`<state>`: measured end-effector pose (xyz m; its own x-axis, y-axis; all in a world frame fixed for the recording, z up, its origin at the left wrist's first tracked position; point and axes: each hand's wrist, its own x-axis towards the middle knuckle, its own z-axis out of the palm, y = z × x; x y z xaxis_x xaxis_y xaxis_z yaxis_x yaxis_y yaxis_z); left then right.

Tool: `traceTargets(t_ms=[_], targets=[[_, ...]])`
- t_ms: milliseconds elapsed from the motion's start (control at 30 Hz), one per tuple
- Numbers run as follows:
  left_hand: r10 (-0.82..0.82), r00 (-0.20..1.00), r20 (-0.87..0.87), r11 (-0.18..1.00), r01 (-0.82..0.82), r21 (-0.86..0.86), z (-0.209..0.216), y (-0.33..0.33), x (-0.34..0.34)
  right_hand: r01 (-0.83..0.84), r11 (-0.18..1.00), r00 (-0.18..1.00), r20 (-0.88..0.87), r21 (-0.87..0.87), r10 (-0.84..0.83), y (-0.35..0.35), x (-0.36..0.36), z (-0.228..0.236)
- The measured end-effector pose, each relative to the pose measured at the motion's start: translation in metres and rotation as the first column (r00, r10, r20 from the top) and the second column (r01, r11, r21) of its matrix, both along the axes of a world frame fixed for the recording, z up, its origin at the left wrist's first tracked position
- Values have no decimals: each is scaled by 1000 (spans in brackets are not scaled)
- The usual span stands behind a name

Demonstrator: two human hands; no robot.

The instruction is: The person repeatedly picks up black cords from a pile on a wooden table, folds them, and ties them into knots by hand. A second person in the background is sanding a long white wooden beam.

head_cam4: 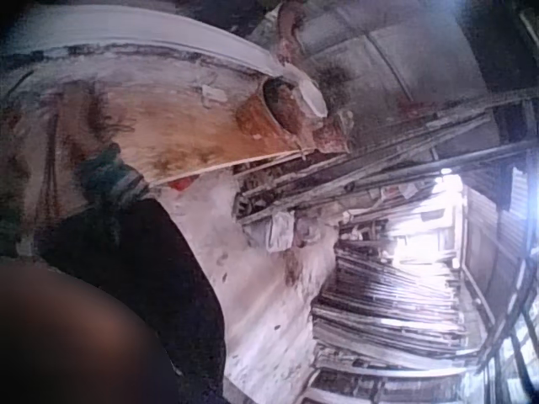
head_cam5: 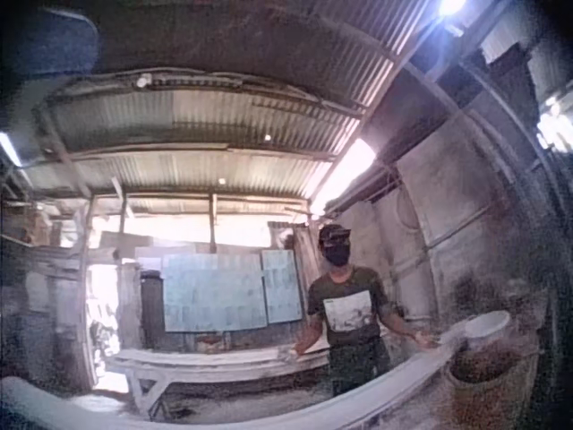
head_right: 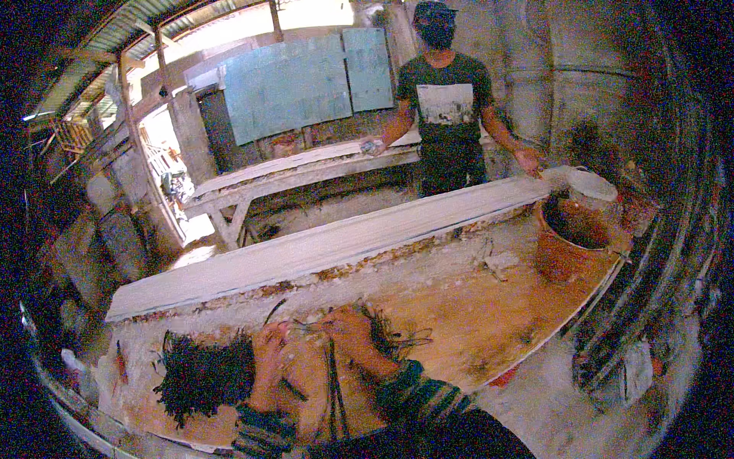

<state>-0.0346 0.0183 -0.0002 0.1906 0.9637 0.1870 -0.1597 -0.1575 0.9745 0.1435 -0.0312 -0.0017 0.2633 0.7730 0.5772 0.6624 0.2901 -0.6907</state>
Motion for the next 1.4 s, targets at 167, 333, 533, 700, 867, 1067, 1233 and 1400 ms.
traceTargets(t_ms=[167, 333, 533, 700, 867, 1067, 1233, 1400], targets=[[61, 997, 49, 996, -58, -69, -7, 8, -7, -14, 997, 998, 57, -78, 19, -3, -7, 7], [104, 987, 119, 990, -91, -106, -6, 13, -7, -118, 988, 972, 191, -100, 135, -5, -9, -5], [125, 977, 176, 989, -109, -96, -17, 21, -10, -251, 967, 904, 347, -42, 250, -11, -21, 1], [150, 980, 130, 985, -136, -105, -6, 11, -8, -276, 955, 877, 379, -105, 295, -14, -25, -1], [158, 977, 142, 978, -136, -156, -28, 27, -13, -267, 959, 826, 490, -97, 279, -21, -34, 5], [147, 972, 181, 979, -117, -168, -35, 30, -8, -301, 949, 792, 530, -90, 301, -25, -43, 12], [179, 984, 7, 974, -176, -141, -12, 19, -8, -259, 963, 781, 570, -77, 256, -27, -40, 18], [247, 964, -94, 941, -216, 259, -18, 18, 4, -242, 970, 848, 481, -19, 221, -32, -17, 34]])
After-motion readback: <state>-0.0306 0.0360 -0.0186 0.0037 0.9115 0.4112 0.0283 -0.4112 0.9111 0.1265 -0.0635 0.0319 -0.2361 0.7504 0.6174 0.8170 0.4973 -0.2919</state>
